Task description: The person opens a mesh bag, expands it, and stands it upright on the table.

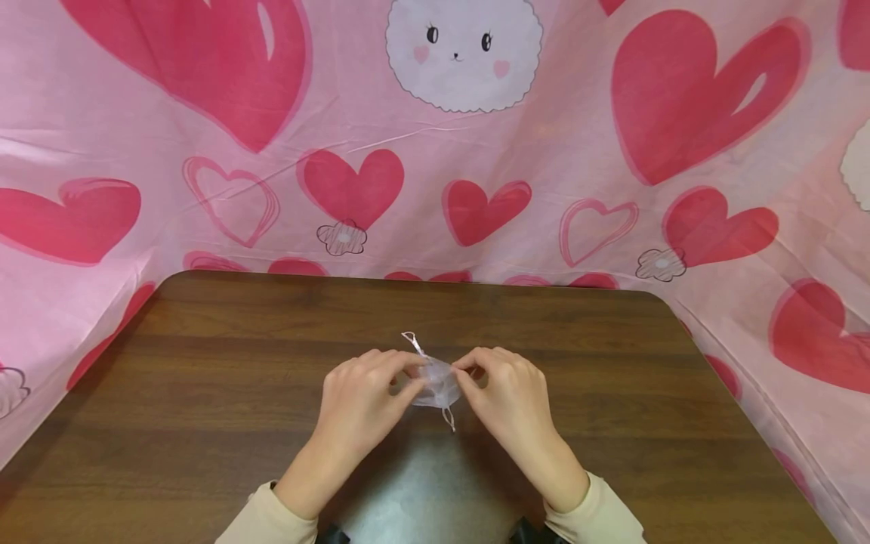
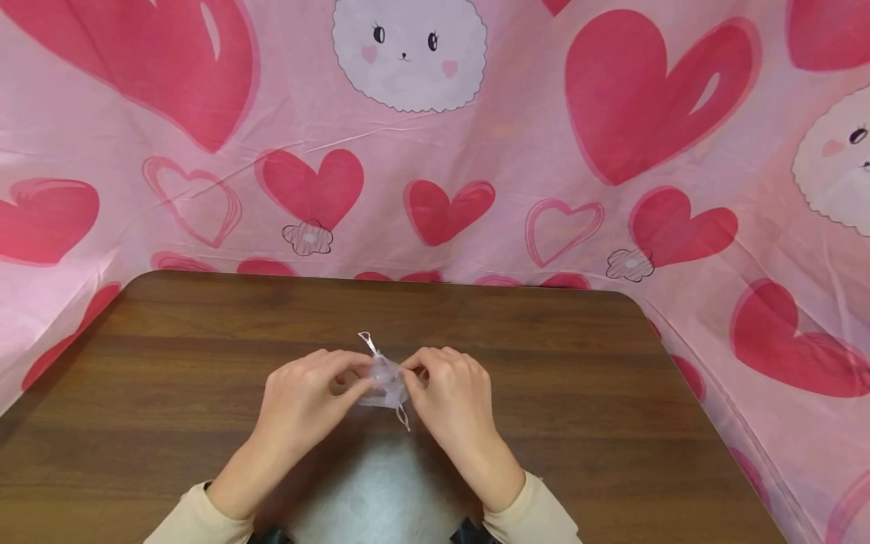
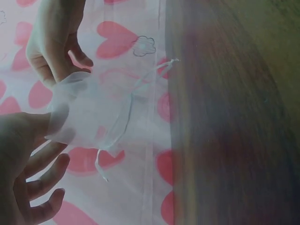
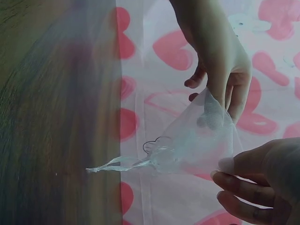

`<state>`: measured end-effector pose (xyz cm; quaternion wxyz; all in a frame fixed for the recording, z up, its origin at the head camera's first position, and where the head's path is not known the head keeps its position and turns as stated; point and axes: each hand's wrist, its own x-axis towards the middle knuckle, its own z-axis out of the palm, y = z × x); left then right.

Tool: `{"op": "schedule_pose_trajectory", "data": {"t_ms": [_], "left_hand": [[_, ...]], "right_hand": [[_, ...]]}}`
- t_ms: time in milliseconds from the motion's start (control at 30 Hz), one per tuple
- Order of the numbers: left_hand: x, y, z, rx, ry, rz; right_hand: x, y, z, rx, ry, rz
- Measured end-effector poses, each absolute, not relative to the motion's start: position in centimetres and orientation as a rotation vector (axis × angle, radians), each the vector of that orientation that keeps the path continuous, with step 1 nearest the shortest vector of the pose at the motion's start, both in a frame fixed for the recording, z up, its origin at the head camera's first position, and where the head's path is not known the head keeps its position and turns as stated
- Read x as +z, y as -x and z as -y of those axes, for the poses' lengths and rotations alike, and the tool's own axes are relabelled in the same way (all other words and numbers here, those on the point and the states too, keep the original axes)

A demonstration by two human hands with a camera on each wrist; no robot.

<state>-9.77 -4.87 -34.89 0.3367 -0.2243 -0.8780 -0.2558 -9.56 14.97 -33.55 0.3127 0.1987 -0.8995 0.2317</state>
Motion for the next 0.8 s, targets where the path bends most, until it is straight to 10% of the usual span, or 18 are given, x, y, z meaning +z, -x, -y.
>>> {"op": "schedule_pose_trajectory", "data": {"t_ms": [800], "left_hand": [[-34.91, 9.94, 4.88, -0.514, 0.491, 2.143]], "right_hand": [[-33.61, 9.06, -14.08, 0.662, -0.595, 2.439]]}}
